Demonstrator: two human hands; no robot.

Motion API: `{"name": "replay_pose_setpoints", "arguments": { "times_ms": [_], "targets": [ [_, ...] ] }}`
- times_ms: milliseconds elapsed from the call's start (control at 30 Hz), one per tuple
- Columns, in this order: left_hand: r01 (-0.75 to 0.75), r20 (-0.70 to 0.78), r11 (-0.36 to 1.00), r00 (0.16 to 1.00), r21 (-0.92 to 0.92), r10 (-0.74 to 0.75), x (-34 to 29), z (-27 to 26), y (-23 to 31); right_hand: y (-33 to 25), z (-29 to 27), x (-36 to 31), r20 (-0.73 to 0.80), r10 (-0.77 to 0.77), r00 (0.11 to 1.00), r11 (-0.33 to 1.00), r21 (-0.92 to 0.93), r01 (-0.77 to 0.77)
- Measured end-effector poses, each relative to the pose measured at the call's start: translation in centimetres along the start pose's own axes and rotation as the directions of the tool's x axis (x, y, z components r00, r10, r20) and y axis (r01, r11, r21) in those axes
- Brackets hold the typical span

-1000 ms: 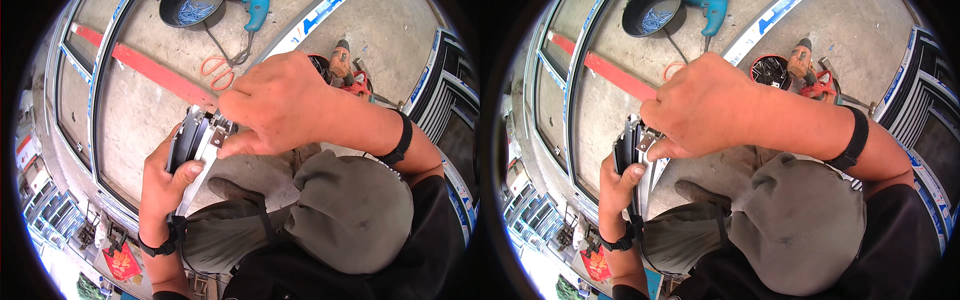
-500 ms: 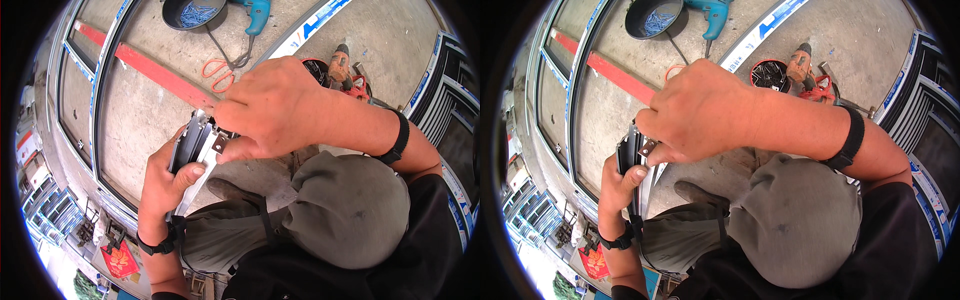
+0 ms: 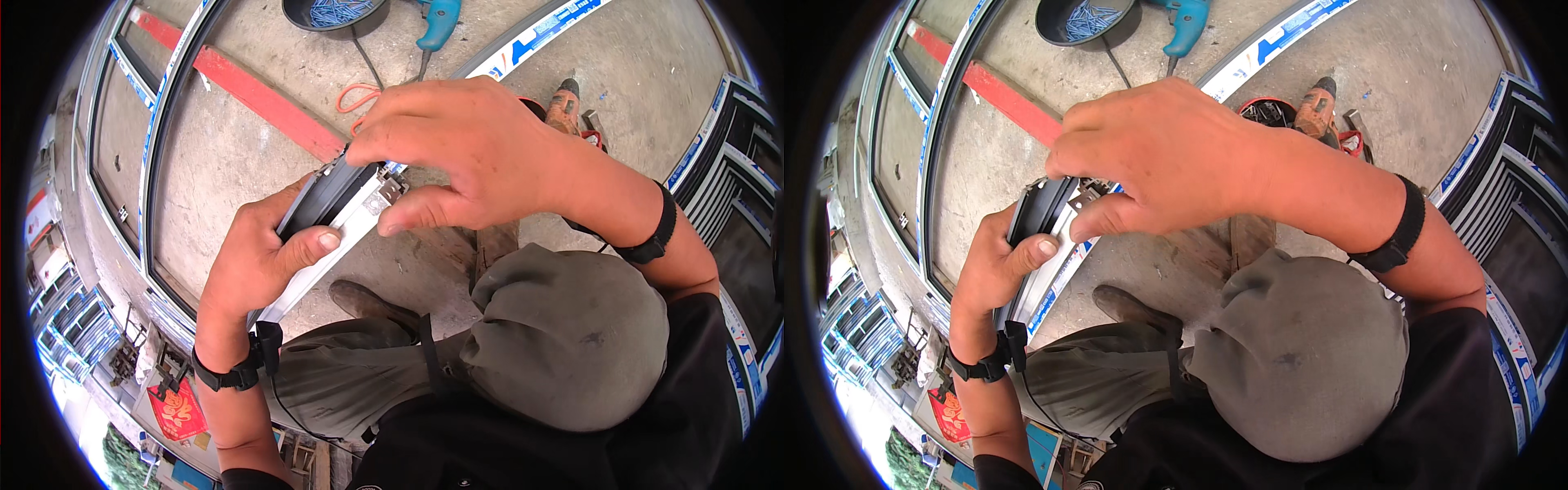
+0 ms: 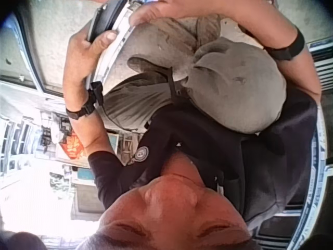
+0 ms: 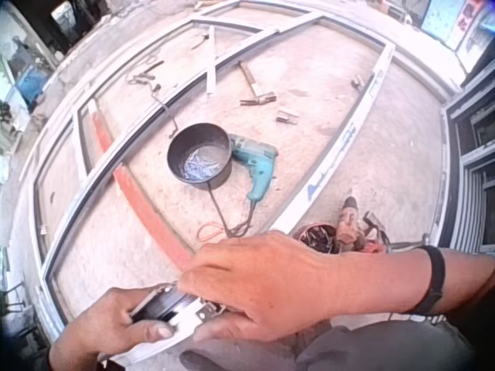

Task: Assemble and secure components of a metal or plastic window frame on the floor.

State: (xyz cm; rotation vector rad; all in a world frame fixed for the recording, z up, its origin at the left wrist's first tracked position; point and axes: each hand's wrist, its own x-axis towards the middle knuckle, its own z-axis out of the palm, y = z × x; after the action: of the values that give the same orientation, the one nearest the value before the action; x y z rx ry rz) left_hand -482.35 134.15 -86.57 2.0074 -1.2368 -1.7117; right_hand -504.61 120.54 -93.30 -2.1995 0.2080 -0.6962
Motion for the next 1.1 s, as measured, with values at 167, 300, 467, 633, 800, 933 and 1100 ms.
{"name": "replay_pose_setpoints", "arguments": {
  "times_ms": [167, 300, 467, 633, 800, 933, 1100],
  "targets": [
    [-0.023, -0.012, 1.000, 1.000, -0.007, 0.023, 0.1, 0.3, -0.9, 0.3, -0.2, 0.0, 0.073, -0.034, 0.997, 0.999, 0.037, 0.032],
    [-0.189, -0.169, 0.947, 0.957, 0.259, 0.237, 0.5, 1.2, -1.8, 0.2, 0.3, -0.6, 0.067, 0.004, 0.998, 1.000, 0.005, -0.005],
    [-0.190, -0.258, 0.843, 0.898, 0.504, 0.357, 0.0, 1.4, -2.2, -0.4, 0.9, -0.7, -0.056, 0.047, 0.997, 0.998, 0.044, -0.045],
    [-0.237, -0.282, 0.813, 0.856, 0.531, 0.434, -1.0, 2.0, -3.0, -0.5, 1.6, -0.8, -0.158, -0.041, 0.987, 0.998, -0.047, 0.034],
    [-0.170, -0.324, 0.916, 0.899, 0.363, 0.295, -1.5, 2.5, -3.4, 0.0, 2.1, -0.7, -0.203, -0.117, 0.972, 0.991, -0.093, 0.099],
    [-0.115, -0.311, 0.932, 0.923, 0.343, 0.228, -1.8, 2.6, -4.1, 0.4, 2.8, -0.6, -0.227, -0.173, 0.958, 0.984, -0.090, 0.156],
    [-0.070, -0.286, 0.935, 0.942, 0.348, 0.177, -2.3, 2.8, -4.5, 0.7, 3.2, -0.8, -0.184, -0.163, 0.969, 0.986, -0.059, 0.154]
  ]
}}
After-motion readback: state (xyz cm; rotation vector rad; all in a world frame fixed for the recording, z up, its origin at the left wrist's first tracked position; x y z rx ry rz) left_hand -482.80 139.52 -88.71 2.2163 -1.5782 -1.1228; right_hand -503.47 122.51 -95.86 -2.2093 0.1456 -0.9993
